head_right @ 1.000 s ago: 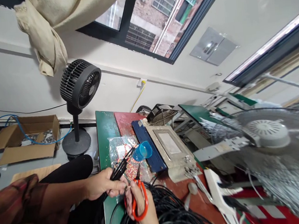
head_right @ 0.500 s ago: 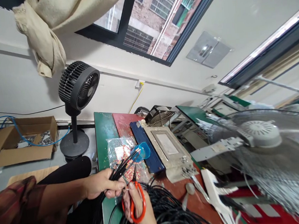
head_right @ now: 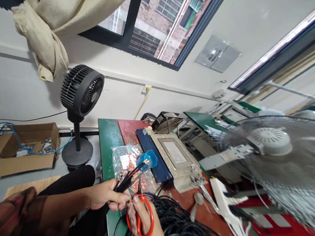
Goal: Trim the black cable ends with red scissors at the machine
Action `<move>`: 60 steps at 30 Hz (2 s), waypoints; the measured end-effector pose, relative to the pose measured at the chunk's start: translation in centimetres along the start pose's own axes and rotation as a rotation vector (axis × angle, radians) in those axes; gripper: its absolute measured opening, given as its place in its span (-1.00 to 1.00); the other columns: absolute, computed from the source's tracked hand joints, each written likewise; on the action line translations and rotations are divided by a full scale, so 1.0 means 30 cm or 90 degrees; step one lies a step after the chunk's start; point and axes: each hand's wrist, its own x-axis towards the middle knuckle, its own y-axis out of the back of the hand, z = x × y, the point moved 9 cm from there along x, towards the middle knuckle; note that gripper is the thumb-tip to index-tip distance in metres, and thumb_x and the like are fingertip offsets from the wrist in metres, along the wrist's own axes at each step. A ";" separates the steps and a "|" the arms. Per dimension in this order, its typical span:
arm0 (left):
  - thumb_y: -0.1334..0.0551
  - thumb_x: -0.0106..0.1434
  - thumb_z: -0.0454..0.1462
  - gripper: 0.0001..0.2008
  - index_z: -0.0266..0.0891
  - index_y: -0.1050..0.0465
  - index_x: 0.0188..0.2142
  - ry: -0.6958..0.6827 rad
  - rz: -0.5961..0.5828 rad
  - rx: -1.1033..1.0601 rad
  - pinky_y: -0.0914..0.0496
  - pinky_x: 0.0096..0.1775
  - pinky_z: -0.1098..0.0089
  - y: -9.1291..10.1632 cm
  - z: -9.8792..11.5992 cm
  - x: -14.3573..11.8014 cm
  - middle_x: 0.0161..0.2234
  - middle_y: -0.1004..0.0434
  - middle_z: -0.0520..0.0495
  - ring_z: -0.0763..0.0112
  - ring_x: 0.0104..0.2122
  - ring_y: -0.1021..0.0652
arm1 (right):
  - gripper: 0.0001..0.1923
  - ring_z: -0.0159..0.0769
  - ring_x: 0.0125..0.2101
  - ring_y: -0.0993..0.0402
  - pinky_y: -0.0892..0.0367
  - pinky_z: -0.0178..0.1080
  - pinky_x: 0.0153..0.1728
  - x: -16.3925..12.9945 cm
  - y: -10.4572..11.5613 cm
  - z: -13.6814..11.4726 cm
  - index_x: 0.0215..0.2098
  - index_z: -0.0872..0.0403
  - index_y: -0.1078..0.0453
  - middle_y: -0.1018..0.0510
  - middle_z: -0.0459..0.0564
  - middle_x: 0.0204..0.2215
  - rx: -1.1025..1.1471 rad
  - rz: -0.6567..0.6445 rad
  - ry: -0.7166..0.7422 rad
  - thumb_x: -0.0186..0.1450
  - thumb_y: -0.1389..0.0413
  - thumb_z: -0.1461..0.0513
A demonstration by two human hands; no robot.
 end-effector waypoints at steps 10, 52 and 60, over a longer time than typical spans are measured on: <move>-0.32 -0.01 -0.13 -0.66 -0.34 -0.25 -0.55 0.026 -0.018 -0.003 0.10 -0.67 0.53 0.000 -0.007 0.006 -0.65 -0.29 0.06 0.74 -0.74 -0.14 | -0.59 -0.53 -0.79 -0.13 -0.02 -0.44 -0.79 -0.014 -0.042 -0.020 -0.60 0.08 -0.30 -0.31 -0.17 -0.77 -0.018 -0.054 0.002 -0.05 -0.27 -0.06; -0.34 -0.06 -0.05 -0.57 -0.38 -0.36 -0.37 -0.059 0.161 -0.003 -0.06 -0.60 0.56 0.046 0.015 -0.008 -0.68 -0.23 0.12 0.68 -0.68 -0.23 | -0.48 -0.56 -0.83 -0.08 0.05 -0.45 -0.78 0.032 -0.023 -0.010 -0.70 0.13 -0.25 -0.20 -0.18 -0.86 -0.113 -0.031 0.039 0.08 -0.13 -0.13; -0.32 -0.04 -0.05 -0.58 -0.39 -0.36 -0.39 -0.066 0.163 0.007 -0.09 -0.59 0.56 0.047 0.020 -0.013 -0.66 -0.28 0.09 0.68 -0.67 -0.25 | -0.50 -0.51 -0.82 -0.14 0.01 -0.43 -0.75 0.031 -0.006 -0.023 -0.67 0.15 -0.30 -0.27 -0.14 -0.86 -0.191 0.032 0.071 0.04 -0.16 -0.12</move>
